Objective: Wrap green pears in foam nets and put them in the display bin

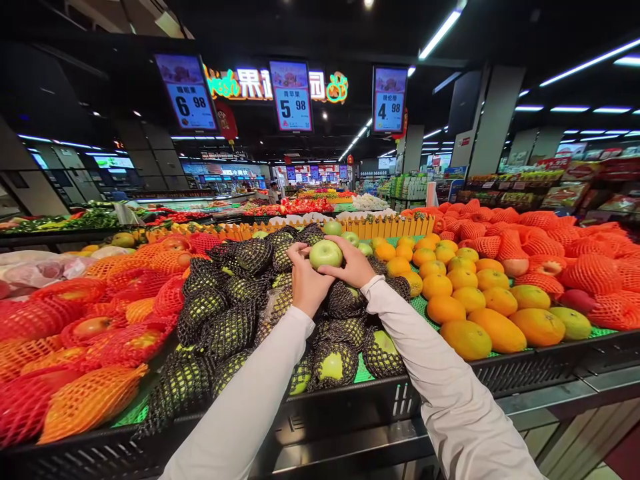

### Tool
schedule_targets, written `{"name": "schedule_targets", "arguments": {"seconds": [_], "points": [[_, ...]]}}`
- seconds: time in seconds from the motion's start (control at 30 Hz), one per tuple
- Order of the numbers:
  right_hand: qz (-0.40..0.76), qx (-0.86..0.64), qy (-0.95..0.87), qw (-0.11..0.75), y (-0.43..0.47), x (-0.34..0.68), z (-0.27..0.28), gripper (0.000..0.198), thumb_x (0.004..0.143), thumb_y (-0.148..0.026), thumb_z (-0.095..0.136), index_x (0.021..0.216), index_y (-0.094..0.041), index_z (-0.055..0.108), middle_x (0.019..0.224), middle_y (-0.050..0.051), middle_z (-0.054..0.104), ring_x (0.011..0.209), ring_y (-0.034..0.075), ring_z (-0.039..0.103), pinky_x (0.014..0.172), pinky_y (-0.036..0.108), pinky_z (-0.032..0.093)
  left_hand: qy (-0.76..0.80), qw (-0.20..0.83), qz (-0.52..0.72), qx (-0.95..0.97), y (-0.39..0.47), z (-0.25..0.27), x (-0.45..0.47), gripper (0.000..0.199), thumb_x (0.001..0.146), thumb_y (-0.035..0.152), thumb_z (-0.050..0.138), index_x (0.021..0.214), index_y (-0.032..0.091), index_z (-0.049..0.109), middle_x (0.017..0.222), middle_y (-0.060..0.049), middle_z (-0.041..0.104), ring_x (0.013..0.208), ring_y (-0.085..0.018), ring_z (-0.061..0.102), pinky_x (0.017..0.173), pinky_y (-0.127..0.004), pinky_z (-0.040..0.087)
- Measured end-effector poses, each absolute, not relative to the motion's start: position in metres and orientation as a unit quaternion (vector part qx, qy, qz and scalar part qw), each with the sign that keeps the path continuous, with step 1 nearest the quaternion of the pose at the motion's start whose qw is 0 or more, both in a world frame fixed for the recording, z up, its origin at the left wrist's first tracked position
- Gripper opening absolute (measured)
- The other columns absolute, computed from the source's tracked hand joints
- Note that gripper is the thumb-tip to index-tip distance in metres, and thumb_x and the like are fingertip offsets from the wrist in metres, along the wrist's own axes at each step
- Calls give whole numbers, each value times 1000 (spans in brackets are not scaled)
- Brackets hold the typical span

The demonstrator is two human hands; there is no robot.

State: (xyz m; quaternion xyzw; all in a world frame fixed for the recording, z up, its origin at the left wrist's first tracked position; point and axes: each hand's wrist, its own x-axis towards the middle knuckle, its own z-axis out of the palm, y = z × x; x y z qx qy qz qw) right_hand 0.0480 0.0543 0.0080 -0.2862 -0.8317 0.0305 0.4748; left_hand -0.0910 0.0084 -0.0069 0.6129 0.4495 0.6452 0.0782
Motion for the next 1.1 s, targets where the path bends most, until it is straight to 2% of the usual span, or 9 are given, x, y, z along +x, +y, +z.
{"name": "schedule_targets", "arguments": {"seconds": [0.2,0.3,0.4,0.5,0.63,0.77,0.87,1.0,1.1], "points": [[21,-349,-817,457,58,55,9,77,59,-51,82,125,-23,55,125,7,64,109,30,62,96,43,47,416,-35,593,688,11,-11,-92,61,67,7,64,120,19,38,122,-12,55,111,-27,47,97,-39,44],[-47,-377,-806,453,50,53,13,76,60,-51,80,126,-23,56,124,8,65,108,32,63,93,42,48,420,-122,551,711,7,-10,-93,62,70,0,54,128,17,41,129,-12,54,113,-28,43,100,-41,41],[-96,-433,-781,439,45,51,15,71,64,-56,76,125,-24,58,110,7,70,96,31,67,81,39,51,429,-173,509,726,3,-6,-95,70,70,-5,48,136,19,41,134,-10,54,116,-28,42,98,-41,41],[-122,-466,-756,443,50,54,12,69,65,-62,74,122,-25,60,105,7,72,93,31,68,74,38,50,444,-165,503,723,1,-3,-97,62,77,0,50,135,19,46,130,-10,57,116,-29,43,98,-43,41],[-154,-501,-724,448,63,68,8,80,63,-70,71,125,-22,55,110,11,70,92,33,67,71,38,49,471,-150,532,687,1,-2,-99,42,82,7,51,123,17,56,121,-10,61,114,-30,46,100,-44,40],[-158,-540,-755,338,68,82,12,81,66,-78,64,125,-22,56,93,12,71,85,35,67,66,37,46,472,-150,553,670,3,-2,-99,29,85,14,54,113,16,60,114,-10,63,111,-31,49,100,-44,40],[-155,-527,-795,257,66,87,15,78,68,-79,62,124,-25,59,94,12,72,88,36,67,69,37,45,479,-144,548,671,4,-2,-99,26,84,17,57,110,15,61,112,-11,65,110,-30,50,99,-43,40],[-156,-521,-804,242,66,92,14,81,70,-79,61,127,-22,56,88,12,71,81,34,67,65,34,42,521,-114,474,700,6,-2,-99,18,87,23,57,102,16,64,106,-10,67,102,-28,56,91,-39,43],[-164,-511,-810,238,69,97,12,71,75,-80,54,114,-22,64,85,11,71,81,33,67,63,33,41,525,-62,357,770,9,-2,-99,23,93,33,50,83,18,65,93,-8,66,85,-23,60,75,-33,43]]}}
